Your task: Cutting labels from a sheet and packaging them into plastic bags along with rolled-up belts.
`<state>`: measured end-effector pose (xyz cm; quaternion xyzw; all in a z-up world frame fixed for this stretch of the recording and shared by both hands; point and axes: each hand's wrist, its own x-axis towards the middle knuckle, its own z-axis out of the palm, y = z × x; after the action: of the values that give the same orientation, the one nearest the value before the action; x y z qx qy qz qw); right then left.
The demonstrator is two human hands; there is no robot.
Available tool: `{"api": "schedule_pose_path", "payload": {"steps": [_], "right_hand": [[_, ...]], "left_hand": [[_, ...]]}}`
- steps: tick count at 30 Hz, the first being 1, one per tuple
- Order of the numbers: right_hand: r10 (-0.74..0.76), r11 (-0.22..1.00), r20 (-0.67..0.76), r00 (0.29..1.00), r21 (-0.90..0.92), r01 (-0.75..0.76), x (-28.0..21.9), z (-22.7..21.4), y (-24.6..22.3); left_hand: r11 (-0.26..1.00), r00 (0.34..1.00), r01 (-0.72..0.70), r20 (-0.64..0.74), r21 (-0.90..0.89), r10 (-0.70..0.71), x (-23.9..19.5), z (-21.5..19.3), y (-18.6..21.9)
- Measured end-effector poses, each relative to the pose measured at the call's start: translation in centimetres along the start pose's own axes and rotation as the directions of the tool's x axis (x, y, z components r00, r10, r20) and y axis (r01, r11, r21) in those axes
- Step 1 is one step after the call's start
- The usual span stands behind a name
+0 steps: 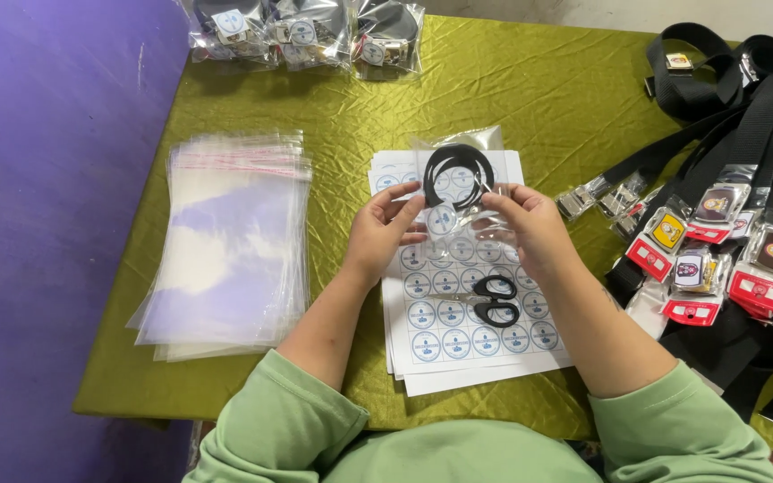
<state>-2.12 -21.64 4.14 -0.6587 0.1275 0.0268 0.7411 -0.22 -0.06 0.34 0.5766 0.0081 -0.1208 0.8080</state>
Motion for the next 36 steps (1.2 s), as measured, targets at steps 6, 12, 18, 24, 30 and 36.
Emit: {"api": "schedule_pose_path", "payload": {"steps": [6,12,18,24,30,36], "right_hand": [[-0.16,0.972,0.058,0.985,-0.162,0.167,4.5,0.5,-3.9],[-0.203,0.92,0.04,0.978,-0.333,0.205,9.8,4.9,-10.4],[-0.211,0.95,0.034,0.977,-0.229,0.213,18.5,7.8,-10.1],[-0.184,0.982,0.002,0.983,-0.052,0.184,25.9,11.4,-8.9],[-0.035,0.992,-0.063,0.997,0.115,0.042,29.9,13.5,-6.7],[-0.024,0.995,-0.159,0.987,-0.095,0.009,33.4,13.1,-4.2]], "left_hand": [[0.992,0.997,-0.067,0.038,-0.107,0.071,-0.9,0.4,1.4],[0.994,1.0,-0.02,0.008,-0.103,0.021,-1.1,0.9,1.6],[1.0,1.0,-0.015,-0.001,-0.023,0.015,-1.4,1.3,1.5],[1.0,1.0,-0.007,-0.017,-0.001,0.007,-1.8,1.7,1.9],[1.0,0.999,-0.015,-0.049,-0.013,0.015,-1.6,1.6,2.0],[0.998,0.997,-0.061,-0.04,0.001,0.061,-1.5,1.5,1.8]]}}
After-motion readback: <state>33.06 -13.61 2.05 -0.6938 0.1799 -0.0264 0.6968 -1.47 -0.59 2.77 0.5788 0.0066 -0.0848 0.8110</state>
